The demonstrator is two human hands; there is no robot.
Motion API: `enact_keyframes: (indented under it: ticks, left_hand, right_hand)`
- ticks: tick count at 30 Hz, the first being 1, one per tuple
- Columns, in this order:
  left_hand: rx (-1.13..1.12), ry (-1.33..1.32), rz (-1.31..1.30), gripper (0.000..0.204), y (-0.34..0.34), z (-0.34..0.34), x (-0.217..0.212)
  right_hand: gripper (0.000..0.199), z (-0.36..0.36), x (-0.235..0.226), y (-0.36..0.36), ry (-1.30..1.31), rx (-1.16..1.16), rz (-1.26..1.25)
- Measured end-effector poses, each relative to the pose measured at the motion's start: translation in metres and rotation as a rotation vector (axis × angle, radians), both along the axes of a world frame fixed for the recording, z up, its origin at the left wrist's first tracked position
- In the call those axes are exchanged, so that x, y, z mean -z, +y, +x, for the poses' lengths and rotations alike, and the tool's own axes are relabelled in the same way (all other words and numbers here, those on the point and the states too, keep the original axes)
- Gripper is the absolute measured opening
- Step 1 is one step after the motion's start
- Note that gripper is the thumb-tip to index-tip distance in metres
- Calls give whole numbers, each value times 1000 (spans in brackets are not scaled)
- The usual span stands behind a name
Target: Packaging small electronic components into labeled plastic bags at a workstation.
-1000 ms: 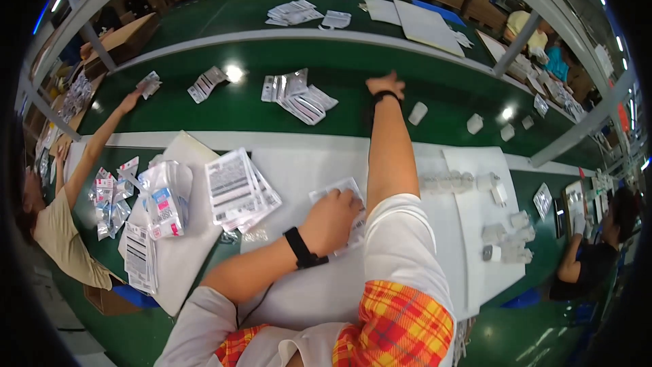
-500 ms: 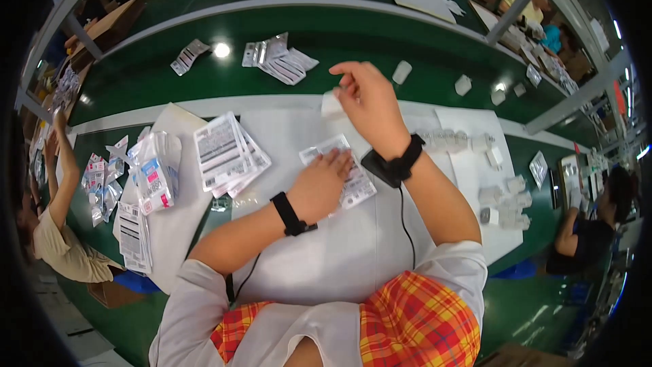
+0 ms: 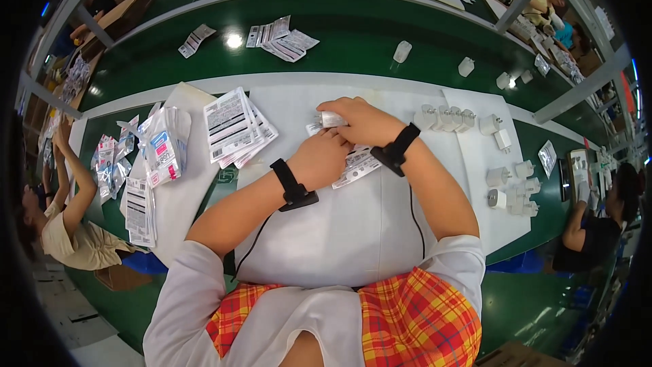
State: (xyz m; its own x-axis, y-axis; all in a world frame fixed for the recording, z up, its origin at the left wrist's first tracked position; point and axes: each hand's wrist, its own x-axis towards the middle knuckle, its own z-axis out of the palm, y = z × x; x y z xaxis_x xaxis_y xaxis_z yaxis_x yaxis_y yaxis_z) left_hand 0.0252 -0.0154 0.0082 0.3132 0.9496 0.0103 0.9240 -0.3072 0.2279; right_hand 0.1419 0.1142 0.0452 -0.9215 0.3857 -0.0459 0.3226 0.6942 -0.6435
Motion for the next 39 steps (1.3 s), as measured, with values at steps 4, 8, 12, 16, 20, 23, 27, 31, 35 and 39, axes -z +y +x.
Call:
enact_keyframes:
  ticks: [4, 8, 12, 16, 20, 23, 27, 31, 35, 39]
  left_hand:
    - [4, -155, 119, 48, -2, -7, 9]
    - [21, -180, 39, 52, 2, -7, 10]
    - [19, -12, 80, 52, -2, -3, 9]
    - [-15, -168, 7, 52, -3, -8, 4]
    - [-33, -359, -28, 56, -1, -9, 16]
    - [-81, -263, -54, 57, -6, 3, -7]
    - [-203, -200, 42, 53, -18, 14, -12]
    - [-228, -20, 172, 57, -16, 15, -2]
    - [-178, -396, 145, 63, -3, -12, -9]
    - [-109, -1341, -268, 62, 5, -46, -35]
  right_hand:
    - [48, -4, -18, 6, -66, -96, -136]
    - [49, 7, -21, 5, -65, 80, -4]
    - [54, 33, -14, -29, 140, 245, 82]
    - [56, 65, -17, -84, 52, 323, 14]
    - [58, 78, -7, -104, 165, 139, 214]
    - [57, 65, 6, -96, 110, 383, 191]
    - [52, 61, 13, -90, 151, 433, 335]
    - [37, 57, 2, -70, 116, 410, -45]
    - [20, 45, 2, -63, 139, 399, -268]
    - [12, 41, -19, -49, 381, 484, -660]
